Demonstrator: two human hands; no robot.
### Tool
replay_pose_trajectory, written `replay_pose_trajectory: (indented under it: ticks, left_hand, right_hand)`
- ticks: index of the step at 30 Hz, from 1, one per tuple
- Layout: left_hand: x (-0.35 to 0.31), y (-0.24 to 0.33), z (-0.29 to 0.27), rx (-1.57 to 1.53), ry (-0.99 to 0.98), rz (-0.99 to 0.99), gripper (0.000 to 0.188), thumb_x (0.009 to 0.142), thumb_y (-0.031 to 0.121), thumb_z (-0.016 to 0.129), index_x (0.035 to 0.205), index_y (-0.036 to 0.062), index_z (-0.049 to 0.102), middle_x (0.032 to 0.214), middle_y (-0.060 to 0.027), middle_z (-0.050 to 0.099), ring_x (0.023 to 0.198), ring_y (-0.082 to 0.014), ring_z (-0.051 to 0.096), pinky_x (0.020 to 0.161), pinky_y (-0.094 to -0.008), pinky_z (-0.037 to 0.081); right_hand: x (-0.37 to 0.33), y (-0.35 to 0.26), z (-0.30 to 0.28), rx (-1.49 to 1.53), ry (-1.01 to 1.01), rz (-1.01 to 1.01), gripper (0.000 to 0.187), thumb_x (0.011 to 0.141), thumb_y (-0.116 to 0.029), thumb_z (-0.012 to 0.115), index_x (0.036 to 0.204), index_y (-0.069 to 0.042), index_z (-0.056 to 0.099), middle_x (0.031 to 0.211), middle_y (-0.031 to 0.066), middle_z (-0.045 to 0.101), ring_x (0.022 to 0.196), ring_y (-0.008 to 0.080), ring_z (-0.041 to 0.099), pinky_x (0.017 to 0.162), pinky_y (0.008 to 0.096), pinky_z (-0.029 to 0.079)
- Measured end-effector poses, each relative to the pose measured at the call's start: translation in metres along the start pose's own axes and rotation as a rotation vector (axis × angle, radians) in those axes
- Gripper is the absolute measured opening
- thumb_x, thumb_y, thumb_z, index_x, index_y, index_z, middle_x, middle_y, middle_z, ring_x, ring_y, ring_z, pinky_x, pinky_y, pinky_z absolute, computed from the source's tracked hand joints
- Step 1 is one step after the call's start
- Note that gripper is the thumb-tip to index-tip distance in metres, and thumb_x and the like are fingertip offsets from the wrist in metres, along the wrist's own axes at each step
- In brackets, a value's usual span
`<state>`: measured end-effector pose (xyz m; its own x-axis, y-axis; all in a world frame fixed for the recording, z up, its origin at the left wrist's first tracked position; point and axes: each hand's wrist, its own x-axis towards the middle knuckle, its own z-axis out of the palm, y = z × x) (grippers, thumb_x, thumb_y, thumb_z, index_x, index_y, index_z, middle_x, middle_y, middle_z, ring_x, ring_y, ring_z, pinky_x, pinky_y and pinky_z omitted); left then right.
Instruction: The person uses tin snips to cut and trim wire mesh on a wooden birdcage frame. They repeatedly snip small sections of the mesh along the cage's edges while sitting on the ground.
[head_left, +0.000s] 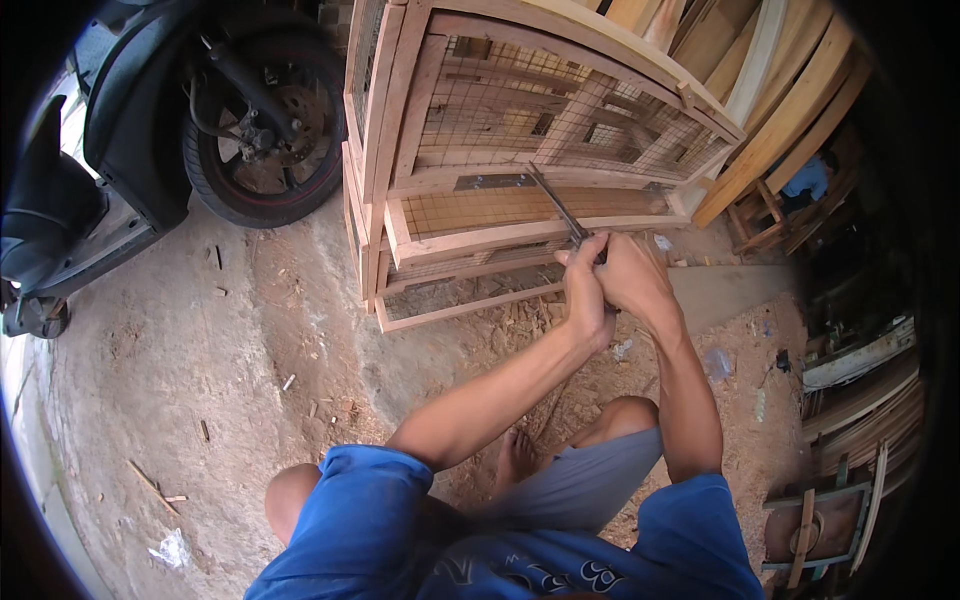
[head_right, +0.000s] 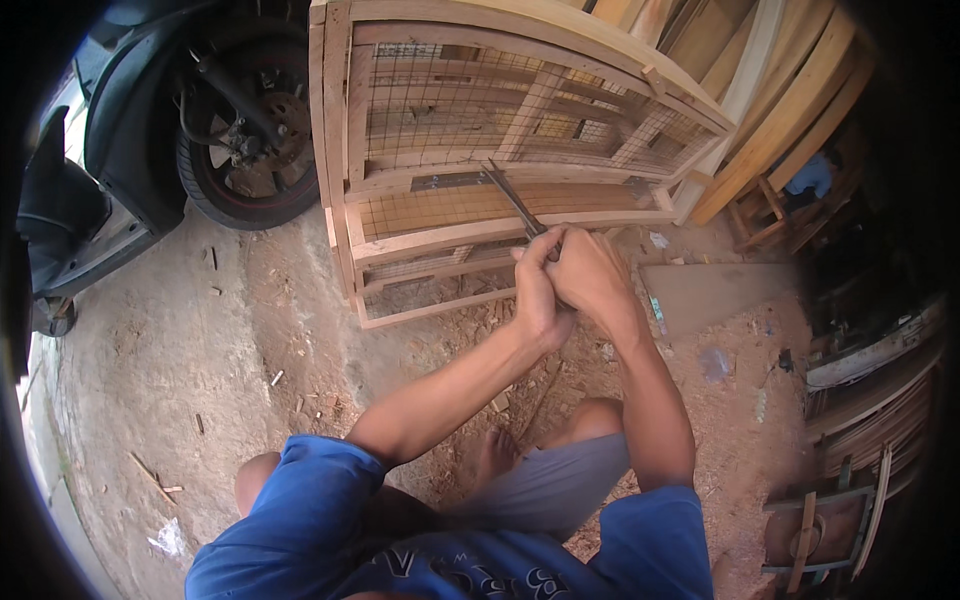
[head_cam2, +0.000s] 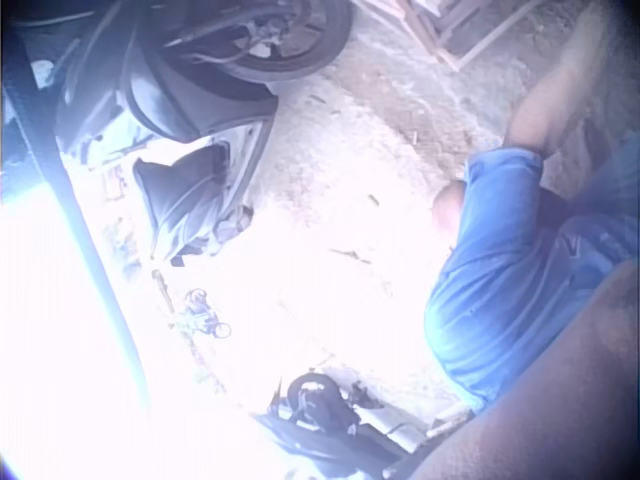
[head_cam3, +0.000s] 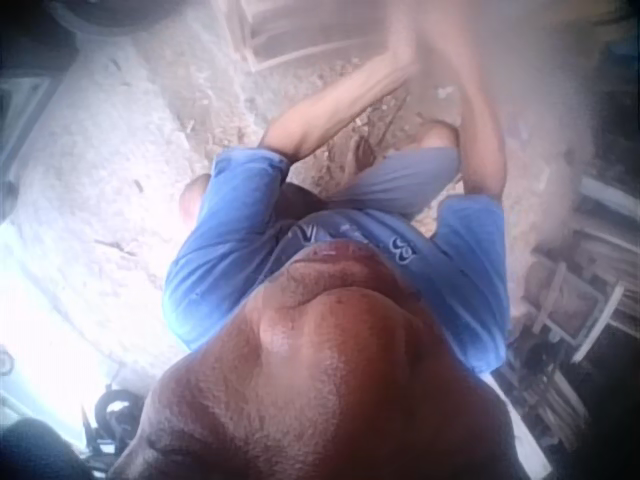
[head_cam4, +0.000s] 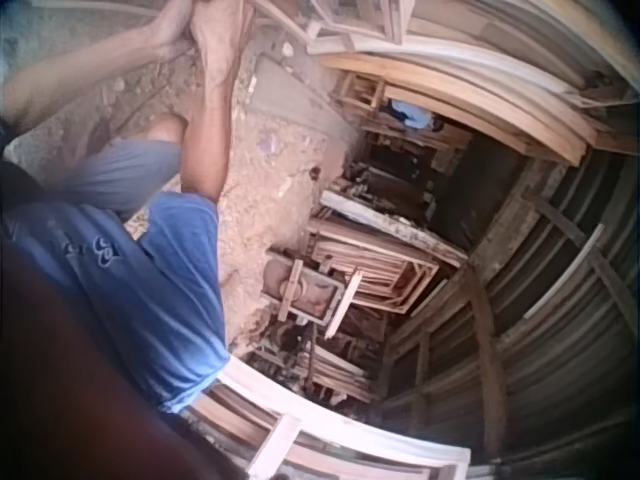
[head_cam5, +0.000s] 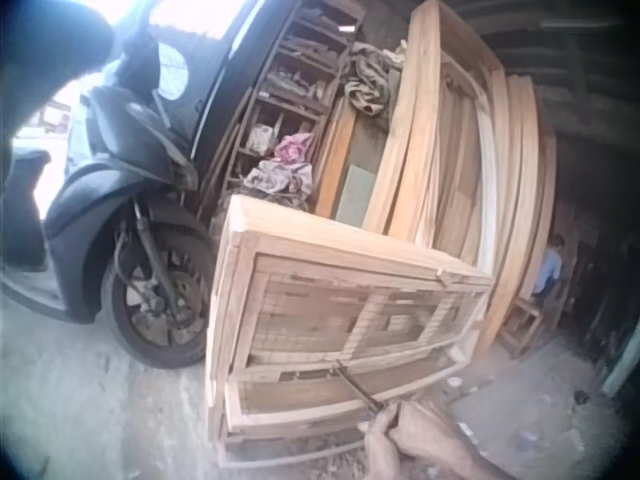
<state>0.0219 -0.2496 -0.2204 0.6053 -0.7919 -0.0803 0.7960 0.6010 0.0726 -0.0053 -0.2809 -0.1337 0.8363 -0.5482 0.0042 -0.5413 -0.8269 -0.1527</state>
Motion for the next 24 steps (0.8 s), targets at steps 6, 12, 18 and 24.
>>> replay_pose_trajectory:
  ticks: [6,12,18,24]
  left_hand:
    - [-0.019,-0.014,-0.015,0.488,-0.022,0.170,0.059,0.089,0.039,0.066,0.132,0.0080,0.039,0.121,-0.0121,0.047,0.114,-0.0211,0.047,0.099,-0.0366,0.040]
    - [-0.029,-0.005,0.007,0.780,0.013,0.192,0.058,0.089,0.042,0.068,0.127,0.0066,0.041,0.118,-0.0122,0.049,0.112,-0.0215,0.048,0.095,-0.0368,0.042]
    - [-0.028,0.008,0.011,0.823,-0.059,0.211,0.056,0.089,0.042,0.069,0.123,0.0058,0.042,0.116,-0.0118,0.050,0.107,-0.0206,0.051,0.089,-0.0360,0.044]
    - [-0.007,0.013,0.006,0.856,0.015,0.259,0.052,0.089,0.039,0.070,0.121,0.0059,0.045,0.112,-0.0107,0.054,0.102,-0.0185,0.053,0.085,-0.0352,0.046]
  right_hand:
    - [-0.003,0.040,0.022,0.656,-0.204,0.110,0.054,0.087,-0.055,0.069,0.080,-0.002,0.062,0.066,0.0039,0.057,0.057,0.0148,0.052,0.052,0.0301,0.041]
    - [0.005,0.056,0.033,1.056,-0.247,0.042,0.045,0.089,-0.049,0.070,0.076,-0.007,0.061,0.067,-0.0063,0.047,0.059,0.0064,0.043,0.052,0.0242,0.033]
    - [0.018,0.052,0.040,1.091,-0.298,0.075,0.047,0.087,-0.052,0.071,0.078,-0.006,0.063,0.071,-0.0039,0.050,0.063,0.0081,0.046,0.054,0.0256,0.036]
    - [0.026,0.041,0.037,1.145,-0.275,0.055,0.047,0.084,-0.051,0.074,0.079,-0.006,0.061,0.070,-0.0031,0.050,0.063,0.0089,0.046,0.054,0.0262,0.036]
